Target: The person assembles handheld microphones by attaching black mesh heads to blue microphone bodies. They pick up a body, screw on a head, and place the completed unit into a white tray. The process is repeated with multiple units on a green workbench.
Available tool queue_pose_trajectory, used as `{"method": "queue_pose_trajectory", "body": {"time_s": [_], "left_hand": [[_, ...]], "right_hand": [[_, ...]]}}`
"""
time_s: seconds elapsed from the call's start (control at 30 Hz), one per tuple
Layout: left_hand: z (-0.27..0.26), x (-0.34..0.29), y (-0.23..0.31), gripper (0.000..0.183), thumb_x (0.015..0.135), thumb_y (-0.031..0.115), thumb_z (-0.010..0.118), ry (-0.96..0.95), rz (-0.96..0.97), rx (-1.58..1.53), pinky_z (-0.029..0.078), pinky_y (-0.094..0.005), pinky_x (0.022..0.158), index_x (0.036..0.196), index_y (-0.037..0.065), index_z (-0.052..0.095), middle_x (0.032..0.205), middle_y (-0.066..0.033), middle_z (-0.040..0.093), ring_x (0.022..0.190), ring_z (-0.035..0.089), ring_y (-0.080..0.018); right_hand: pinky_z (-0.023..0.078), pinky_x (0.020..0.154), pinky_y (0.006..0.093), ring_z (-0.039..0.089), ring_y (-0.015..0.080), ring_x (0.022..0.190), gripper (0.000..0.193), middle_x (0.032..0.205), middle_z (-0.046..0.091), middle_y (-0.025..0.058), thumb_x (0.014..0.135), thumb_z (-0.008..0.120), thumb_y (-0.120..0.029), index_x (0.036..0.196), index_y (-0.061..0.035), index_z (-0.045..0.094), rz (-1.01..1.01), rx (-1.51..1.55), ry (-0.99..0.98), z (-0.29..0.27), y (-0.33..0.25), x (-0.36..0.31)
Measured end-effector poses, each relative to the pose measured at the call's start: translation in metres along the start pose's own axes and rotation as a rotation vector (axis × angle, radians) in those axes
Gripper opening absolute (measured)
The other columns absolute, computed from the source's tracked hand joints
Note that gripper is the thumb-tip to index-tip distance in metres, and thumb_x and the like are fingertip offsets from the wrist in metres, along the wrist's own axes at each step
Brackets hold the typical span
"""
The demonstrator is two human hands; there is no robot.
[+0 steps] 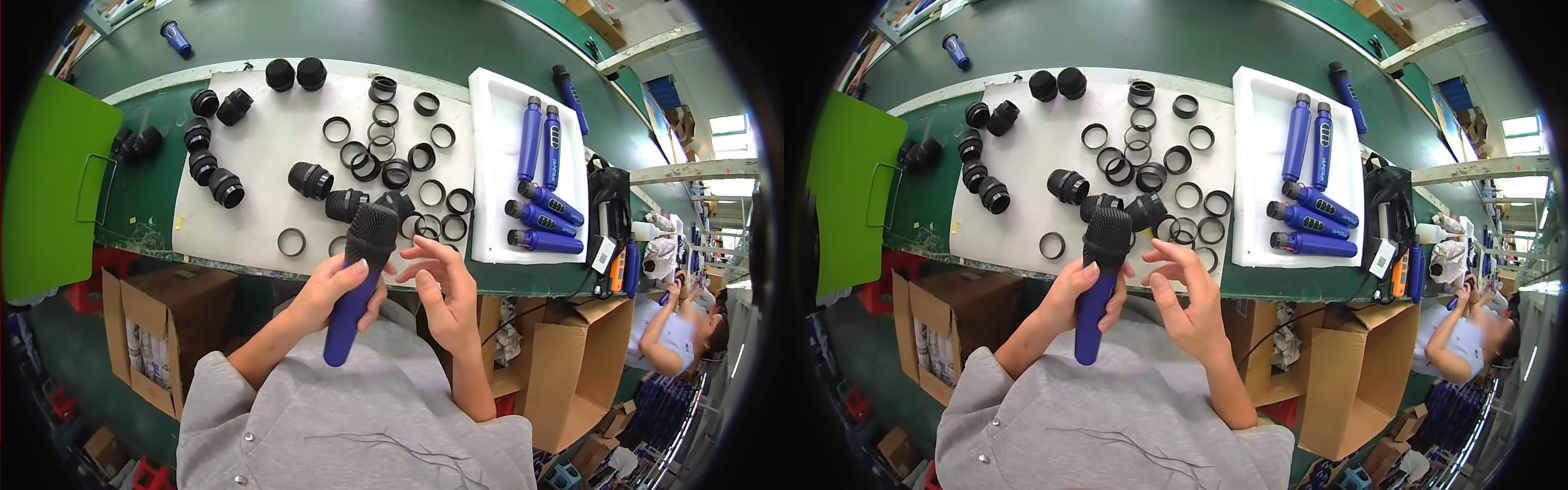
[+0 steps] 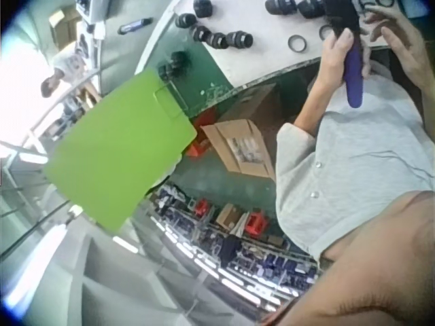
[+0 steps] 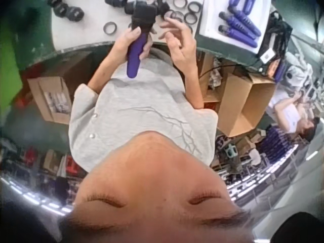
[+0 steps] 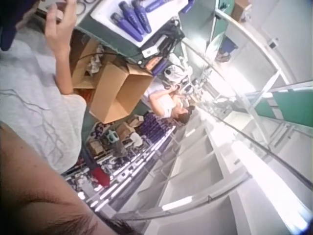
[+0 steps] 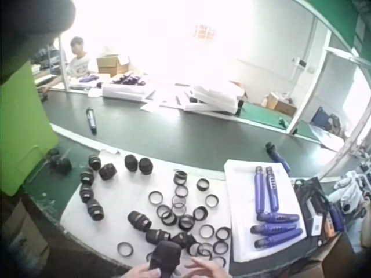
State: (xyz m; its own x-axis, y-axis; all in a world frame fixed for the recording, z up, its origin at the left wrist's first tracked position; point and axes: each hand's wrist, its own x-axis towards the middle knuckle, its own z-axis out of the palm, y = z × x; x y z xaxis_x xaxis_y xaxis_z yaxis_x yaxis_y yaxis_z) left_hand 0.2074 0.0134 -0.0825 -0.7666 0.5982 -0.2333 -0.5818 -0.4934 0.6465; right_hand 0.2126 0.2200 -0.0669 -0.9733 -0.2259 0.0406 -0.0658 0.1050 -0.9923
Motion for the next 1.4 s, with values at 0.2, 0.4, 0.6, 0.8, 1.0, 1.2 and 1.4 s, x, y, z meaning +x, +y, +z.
{"method": "queue_pose_trajectory", "body": {"time_s": [0.2, 0.4, 0.6, 0.8, 1.0, 1.2, 1.4], "left_hand": [[0.010, 0.004, -0.009, 0.070, 0.101, 0.060, 0.025, -0.055, -0.002, -0.219, 0.050, -0.0330, 0.051, 0.128, -0.001, 0.046, 0.075, -0.0102, 0.055, 0.052, 0.056, -0.0200], [0.026, 0.002, -0.007, 0.066, 0.102, 0.056, 0.028, -0.039, 0.043, -0.174, 0.052, -0.0343, 0.058, 0.133, 0.002, 0.047, 0.083, -0.0120, 0.057, 0.061, 0.061, -0.0229], [0.043, -0.004, 0.002, 0.062, 0.103, 0.052, 0.033, 0.029, 0.039, -0.036, 0.053, -0.0347, 0.060, 0.137, 0.003, 0.047, 0.088, -0.0131, 0.059, 0.067, 0.063, -0.0245], [0.043, -0.009, 0.002, 0.055, 0.104, 0.046, 0.032, -0.079, -0.071, -0.204, 0.053, -0.0338, 0.062, 0.135, 0.003, 0.043, 0.090, -0.0126, 0.059, 0.067, 0.062, -0.0217], [0.038, -0.008, 0.005, 0.061, 0.103, 0.052, 0.027, -0.160, -0.114, -0.416, 0.050, -0.0354, 0.057, 0.133, 0.001, 0.044, 0.085, -0.0112, 0.056, 0.060, 0.059, -0.0219], [0.033, -0.009, 0.001, 0.064, 0.101, 0.052, 0.029, -0.187, -0.132, -0.513, 0.048, -0.0353, 0.051, 0.130, -0.002, 0.044, 0.080, -0.0114, 0.055, 0.053, 0.056, -0.0207], [0.031, -0.008, -0.001, 0.062, 0.102, 0.052, 0.027, -0.215, -0.142, -0.551, 0.048, -0.0330, 0.051, 0.130, -0.001, 0.045, 0.081, -0.0105, 0.056, 0.053, 0.056, -0.0196]], "right_hand": [[0.054, 0.083, 0.0336, 0.069, 0.0210, 0.092, 0.037, 0.113, 0.064, 0.0160, 0.099, 0.054, -0.012, 0.132, 0.0030, 0.053, 0.024, 0.036, -0.013, 0.014, 0.009, -0.009], [0.053, 0.084, 0.0325, 0.067, 0.0202, 0.093, 0.036, 0.103, 0.067, 0.0143, 0.104, 0.047, -0.017, 0.132, 0.0043, 0.052, 0.108, 0.135, 0.003, 0.017, 0.006, -0.016], [0.052, 0.085, 0.0318, 0.066, 0.0184, 0.095, 0.037, 0.105, 0.068, 0.0131, 0.106, 0.044, -0.021, 0.133, 0.0053, 0.051, 0.109, 0.227, -0.032, 0.010, -0.006, -0.019], [0.051, 0.086, 0.0309, 0.064, 0.0172, 0.096, 0.039, 0.113, 0.065, 0.0139, 0.107, 0.045, -0.022, 0.133, 0.0067, 0.050, -0.010, 0.158, 0.036, 0.010, -0.012, -0.013], [0.049, 0.088, 0.0303, 0.061, 0.0165, 0.099, 0.039, 0.116, 0.064, 0.0123, 0.106, 0.046, -0.020, 0.133, 0.0072, 0.050, -0.002, 0.191, 0.003, 0.004, -0.013, -0.009], [0.049, 0.085, 0.0290, 0.058, 0.0138, 0.095, 0.038, 0.110, 0.063, 0.0092, 0.106, 0.047, -0.019, 0.133, 0.0066, 0.050, -0.020, 0.171, -0.014, 0.004, -0.015, -0.007], [0.049, 0.082, 0.0278, 0.057, 0.0122, 0.091, 0.038, 0.107, 0.064, 0.0081, 0.106, 0.047, -0.020, 0.134, 0.0065, 0.050, -0.027, 0.163, -0.021, 0.005, -0.015, -0.004]]}}
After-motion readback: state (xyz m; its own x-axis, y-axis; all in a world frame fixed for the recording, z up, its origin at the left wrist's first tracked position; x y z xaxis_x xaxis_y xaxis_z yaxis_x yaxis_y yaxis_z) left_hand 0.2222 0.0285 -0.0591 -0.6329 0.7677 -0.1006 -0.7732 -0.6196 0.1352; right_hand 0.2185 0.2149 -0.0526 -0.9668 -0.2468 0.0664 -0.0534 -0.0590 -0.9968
